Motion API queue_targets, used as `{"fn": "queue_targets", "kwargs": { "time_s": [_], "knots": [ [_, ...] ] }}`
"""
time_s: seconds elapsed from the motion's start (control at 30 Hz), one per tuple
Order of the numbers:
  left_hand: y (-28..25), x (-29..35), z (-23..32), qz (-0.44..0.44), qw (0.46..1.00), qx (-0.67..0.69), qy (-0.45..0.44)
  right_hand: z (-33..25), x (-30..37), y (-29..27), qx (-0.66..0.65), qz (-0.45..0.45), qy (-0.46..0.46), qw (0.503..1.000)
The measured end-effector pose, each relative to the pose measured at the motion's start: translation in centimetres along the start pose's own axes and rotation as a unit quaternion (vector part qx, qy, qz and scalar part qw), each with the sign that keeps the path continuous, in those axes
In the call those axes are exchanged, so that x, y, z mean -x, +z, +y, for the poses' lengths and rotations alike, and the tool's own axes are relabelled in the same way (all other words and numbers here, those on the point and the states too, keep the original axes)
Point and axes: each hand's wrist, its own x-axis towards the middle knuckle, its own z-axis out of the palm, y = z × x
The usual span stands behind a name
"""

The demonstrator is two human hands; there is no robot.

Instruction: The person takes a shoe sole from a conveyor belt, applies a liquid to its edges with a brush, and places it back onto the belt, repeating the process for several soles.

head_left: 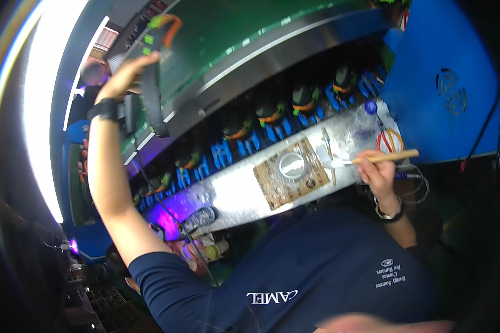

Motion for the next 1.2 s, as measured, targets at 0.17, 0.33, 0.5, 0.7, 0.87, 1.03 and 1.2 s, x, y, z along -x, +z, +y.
{"fn": "queue_targets", "kwargs": {
  "time_s": [0.17, 0.33, 0.5, 0.7, 0.87, 1.03, 1.2],
  "knots": [
    [5.3, 12.3, -6.1, -0.060, 0.814, 0.570, 0.096, 7.8, -2.3, 3.9, 0.095, -0.107, -0.001, 0.990],
    [17.7, 22.0, -11.4, -0.128, 0.591, 0.796, 0.018, 13.4, -4.2, 5.9, 0.230, -0.193, 0.017, 0.954],
    [24.6, 24.4, -17.6, -0.200, 0.441, 0.875, 0.001, 15.4, -5.6, 6.5, 0.361, -0.244, -0.001, 0.900],
    [29.3, 26.4, -20.6, -0.127, 0.389, 0.913, 0.004, 14.1, -5.4, 7.0, 0.332, -0.229, 0.004, 0.915],
    [29.6, 25.1, -18.9, -0.052, 0.401, 0.911, -0.074, 12.7, -5.1, 6.7, 0.371, -0.294, 0.055, 0.879],
    [27.7, 23.3, -16.6, -0.138, 0.439, 0.881, -0.110, 11.4, -5.2, 7.6, 0.310, -0.235, 0.088, 0.917],
    [26.2, 22.5, -14.2, -0.157, 0.504, 0.843, -0.106, 6.6, -6.0, 9.8, 0.121, -0.195, 0.036, 0.973]
  ]
}}
